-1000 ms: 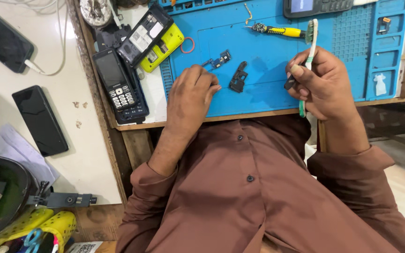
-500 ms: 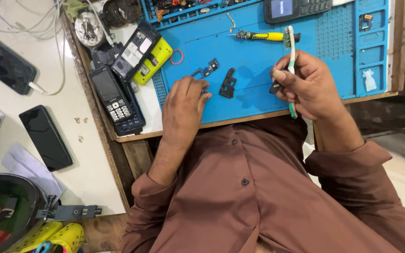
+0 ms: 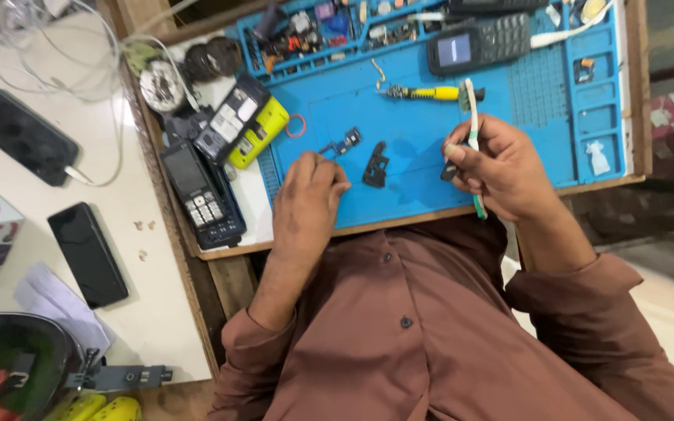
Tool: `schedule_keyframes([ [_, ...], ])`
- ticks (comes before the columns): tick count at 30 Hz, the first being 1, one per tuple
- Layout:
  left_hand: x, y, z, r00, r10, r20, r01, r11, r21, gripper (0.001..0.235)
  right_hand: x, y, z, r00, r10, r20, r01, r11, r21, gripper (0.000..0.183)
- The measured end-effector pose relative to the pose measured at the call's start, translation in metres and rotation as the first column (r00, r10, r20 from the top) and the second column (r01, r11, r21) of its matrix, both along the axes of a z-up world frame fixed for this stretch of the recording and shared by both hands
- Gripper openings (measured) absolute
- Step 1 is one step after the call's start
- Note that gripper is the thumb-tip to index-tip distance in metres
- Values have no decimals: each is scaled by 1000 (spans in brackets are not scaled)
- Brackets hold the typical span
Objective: The person cleans small electronic components on a blue work mat using a toothbrush and a precision screwdriver. They scrub the components and use the screwdriver to adjust or scrape parts of the circuit board.
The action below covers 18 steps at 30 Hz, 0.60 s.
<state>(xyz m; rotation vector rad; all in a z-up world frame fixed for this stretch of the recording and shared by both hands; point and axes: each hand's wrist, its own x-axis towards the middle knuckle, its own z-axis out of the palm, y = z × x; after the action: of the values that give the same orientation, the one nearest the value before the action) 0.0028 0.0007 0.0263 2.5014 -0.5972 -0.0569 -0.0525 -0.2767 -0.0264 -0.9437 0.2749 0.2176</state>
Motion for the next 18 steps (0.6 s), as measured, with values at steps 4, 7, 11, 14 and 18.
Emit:
schedule_keyframes([
  [4, -1, 0, 1, 999, -14, 28, 14, 1000, -11, 22, 0, 0, -2, 1000, 0, -17, 0, 1000, 1, 12],
  [7, -5, 0, 1, 999, 11, 49, -10, 1000, -22, 21, -1, -1, -5, 1000, 1, -29, -1, 1000, -5, 13],
  [11, -9, -4, 2, 996, 54, 71, -56, 998, 21, 21, 2, 0, -7, 1000, 9, -15, -9, 1000, -12, 13],
  [14, -10, -8, 4, 996, 87, 38, -89, 993, 75, 18, 3, 1, -6, 1000, 15, -18, -16, 999, -33, 13],
  [18, -8, -8, 4, 995, 95, -14, -94, 994, 55, 16, 4, 0, -5, 999, 53, -14, -53, 998, -37, 14],
])
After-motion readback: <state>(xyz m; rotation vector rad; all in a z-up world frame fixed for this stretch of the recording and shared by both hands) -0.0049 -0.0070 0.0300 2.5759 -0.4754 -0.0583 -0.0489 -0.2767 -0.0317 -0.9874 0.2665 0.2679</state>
